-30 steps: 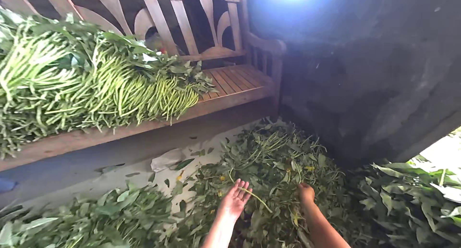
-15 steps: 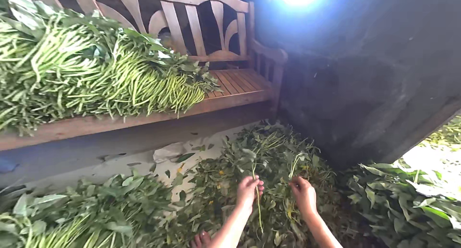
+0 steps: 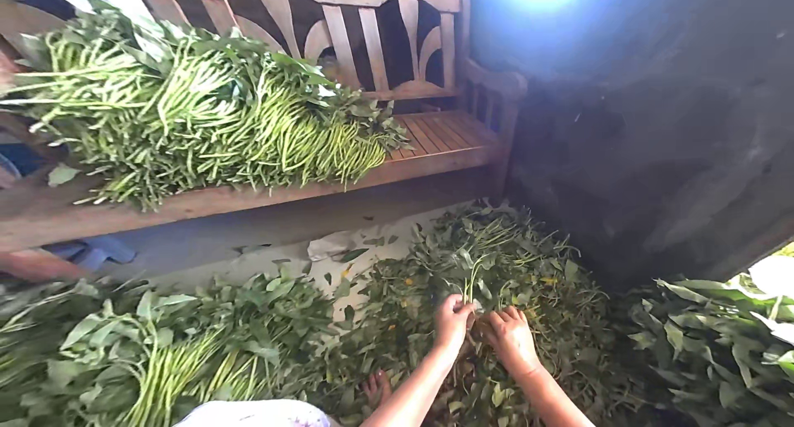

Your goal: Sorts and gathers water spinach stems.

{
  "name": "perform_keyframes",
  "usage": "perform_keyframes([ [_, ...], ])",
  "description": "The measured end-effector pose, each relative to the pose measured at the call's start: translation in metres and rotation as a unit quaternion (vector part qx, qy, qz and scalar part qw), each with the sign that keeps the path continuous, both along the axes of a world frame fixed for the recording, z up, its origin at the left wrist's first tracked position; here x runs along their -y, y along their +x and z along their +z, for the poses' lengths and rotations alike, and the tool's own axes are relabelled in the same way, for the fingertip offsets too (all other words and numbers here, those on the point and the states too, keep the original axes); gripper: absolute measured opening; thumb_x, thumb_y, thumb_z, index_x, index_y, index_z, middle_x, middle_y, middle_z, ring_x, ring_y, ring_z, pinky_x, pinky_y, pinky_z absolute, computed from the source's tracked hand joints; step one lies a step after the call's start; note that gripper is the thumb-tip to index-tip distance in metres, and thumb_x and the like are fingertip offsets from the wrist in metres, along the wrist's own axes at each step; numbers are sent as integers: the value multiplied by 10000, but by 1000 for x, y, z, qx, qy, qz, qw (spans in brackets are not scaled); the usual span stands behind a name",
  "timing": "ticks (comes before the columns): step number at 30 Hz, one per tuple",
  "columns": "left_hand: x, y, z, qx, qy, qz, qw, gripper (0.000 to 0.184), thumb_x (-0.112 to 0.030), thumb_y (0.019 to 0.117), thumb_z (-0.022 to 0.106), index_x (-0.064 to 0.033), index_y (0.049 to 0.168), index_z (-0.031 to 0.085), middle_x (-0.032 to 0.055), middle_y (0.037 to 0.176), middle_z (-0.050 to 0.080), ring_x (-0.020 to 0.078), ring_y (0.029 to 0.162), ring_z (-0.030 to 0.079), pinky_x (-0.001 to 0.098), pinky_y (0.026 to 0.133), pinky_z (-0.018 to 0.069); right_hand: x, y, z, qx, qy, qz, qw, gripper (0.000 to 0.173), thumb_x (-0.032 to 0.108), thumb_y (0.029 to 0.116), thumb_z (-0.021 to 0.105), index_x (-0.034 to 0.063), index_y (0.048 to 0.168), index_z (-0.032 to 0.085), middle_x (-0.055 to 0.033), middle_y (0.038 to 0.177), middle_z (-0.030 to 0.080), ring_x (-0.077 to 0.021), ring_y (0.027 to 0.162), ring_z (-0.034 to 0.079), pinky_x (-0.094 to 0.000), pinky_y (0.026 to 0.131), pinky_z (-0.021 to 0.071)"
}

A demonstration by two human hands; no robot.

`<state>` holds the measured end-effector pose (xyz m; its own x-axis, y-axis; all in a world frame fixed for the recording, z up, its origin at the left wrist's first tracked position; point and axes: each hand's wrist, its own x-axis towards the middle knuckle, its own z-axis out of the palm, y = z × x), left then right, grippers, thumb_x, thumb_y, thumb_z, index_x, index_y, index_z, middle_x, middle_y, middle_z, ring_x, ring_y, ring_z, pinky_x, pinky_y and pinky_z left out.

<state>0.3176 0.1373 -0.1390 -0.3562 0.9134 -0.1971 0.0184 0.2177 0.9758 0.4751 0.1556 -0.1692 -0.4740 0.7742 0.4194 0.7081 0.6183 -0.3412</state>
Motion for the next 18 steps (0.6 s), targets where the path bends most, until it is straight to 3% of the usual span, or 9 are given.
perform_keyframes([
  [3,-5,-4,1,36,-18,7,999,269,-57,996,627,48,1241,592,114,975,699,152,780,677,301,700,573,-2,6,-12,24,48,22,998,198,250,987,636,103,942,761,-83,930,755,-313,984,716,-501,871,576],
  [6,-9,-8,2,70,-29,33,997,264,-20,1000,608,65,1249,578,127,973,689,143,756,662,278,680,560,-3,7,-21,36,32,6,999,193,190,984,627,44,931,741,-127,919,749,-345,978,720,-491,870,585],
  [10,-13,-7,-10,94,-44,64,993,260,12,992,604,68,1243,577,136,971,675,141,743,652,269,668,554,-6,8,-24,85,-66,-23,994,234,162,1017,566,2,1039,735,-167,1052,751,-372,1114,688,-498,987,541],
  [12,-16,-8,-17,88,-38,92,991,246,7,1008,578,67,1246,574,143,979,657,151,756,636,280,685,547,-8,13,-24,152,-125,-33,980,246,84,1014,519,-21,1127,710,-190,1146,733,-388,1212,642,-516,1057,490],
  [15,-24,-32,-18,60,-34,111,991,246,-6,1021,573,68,1255,578,161,1004,663,168,782,640,298,721,551,-12,33,-33,231,-243,-84,938,315,8,997,511,-19,1274,658,-221,1296,673,-418,1337,545,-604,1124,391],
  [18,-23,-44,-21,50,-63,66,995,284,-11,1008,595,56,1283,579,140,1008,675,150,780,641,285,708,542,-21,39,-11,229,-309,-156,910,440,118,973,610,42,1406,594,-250,1490,511,-469,1408,438,-723,1092,344],
])
